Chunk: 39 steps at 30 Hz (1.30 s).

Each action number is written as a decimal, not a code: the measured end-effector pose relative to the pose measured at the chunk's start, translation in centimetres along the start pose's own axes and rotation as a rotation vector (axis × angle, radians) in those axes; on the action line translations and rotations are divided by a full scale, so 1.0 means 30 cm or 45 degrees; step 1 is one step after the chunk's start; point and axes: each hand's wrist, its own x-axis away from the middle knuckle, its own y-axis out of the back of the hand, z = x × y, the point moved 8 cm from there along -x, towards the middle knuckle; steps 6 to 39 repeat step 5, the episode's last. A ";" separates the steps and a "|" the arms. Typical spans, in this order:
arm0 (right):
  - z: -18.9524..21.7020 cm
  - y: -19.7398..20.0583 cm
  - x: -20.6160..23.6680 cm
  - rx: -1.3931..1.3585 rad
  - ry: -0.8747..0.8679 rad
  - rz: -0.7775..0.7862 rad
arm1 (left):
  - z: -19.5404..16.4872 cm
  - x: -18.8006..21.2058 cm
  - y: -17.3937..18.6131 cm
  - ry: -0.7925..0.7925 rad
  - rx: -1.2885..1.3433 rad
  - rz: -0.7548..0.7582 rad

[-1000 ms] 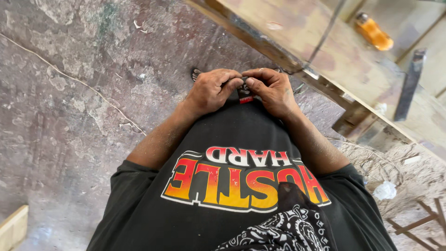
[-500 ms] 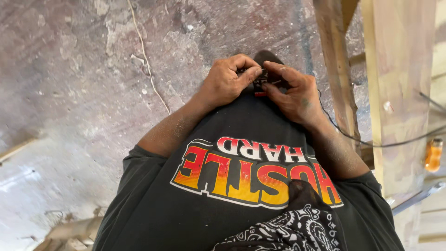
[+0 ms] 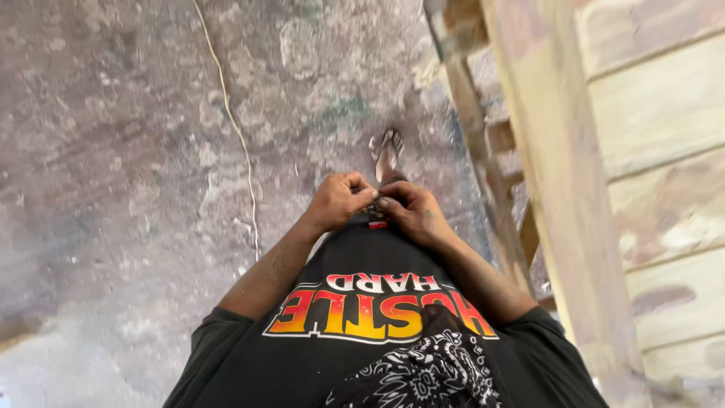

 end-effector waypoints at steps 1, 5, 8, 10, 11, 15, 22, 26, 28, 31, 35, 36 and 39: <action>0.028 0.002 -0.058 0.016 -0.057 0.023 | -0.030 -0.045 0.051 0.005 -0.262 -0.022; 0.294 0.070 -0.404 0.064 0.126 0.095 | -0.309 -0.301 0.246 -0.316 -0.440 0.014; 0.294 0.070 -0.404 0.064 0.126 0.095 | -0.309 -0.301 0.246 -0.316 -0.440 0.014; 0.294 0.070 -0.404 0.064 0.126 0.095 | -0.309 -0.301 0.246 -0.316 -0.440 0.014; 0.294 0.070 -0.404 0.064 0.126 0.095 | -0.309 -0.301 0.246 -0.316 -0.440 0.014; 0.294 0.070 -0.404 0.064 0.126 0.095 | -0.309 -0.301 0.246 -0.316 -0.440 0.014; 0.294 0.070 -0.404 0.064 0.126 0.095 | -0.309 -0.301 0.246 -0.316 -0.440 0.014; 0.294 0.070 -0.404 0.064 0.126 0.095 | -0.309 -0.301 0.246 -0.316 -0.440 0.014; 0.294 0.070 -0.404 0.064 0.126 0.095 | -0.309 -0.301 0.246 -0.316 -0.440 0.014; 0.294 0.070 -0.404 0.064 0.126 0.095 | -0.309 -0.301 0.246 -0.316 -0.440 0.014; 0.294 0.070 -0.404 0.064 0.126 0.095 | -0.309 -0.301 0.246 -0.316 -0.440 0.014; 0.294 0.070 -0.404 0.064 0.126 0.095 | -0.309 -0.301 0.246 -0.316 -0.440 0.014; 0.294 0.070 -0.404 0.064 0.126 0.095 | -0.309 -0.301 0.246 -0.316 -0.440 0.014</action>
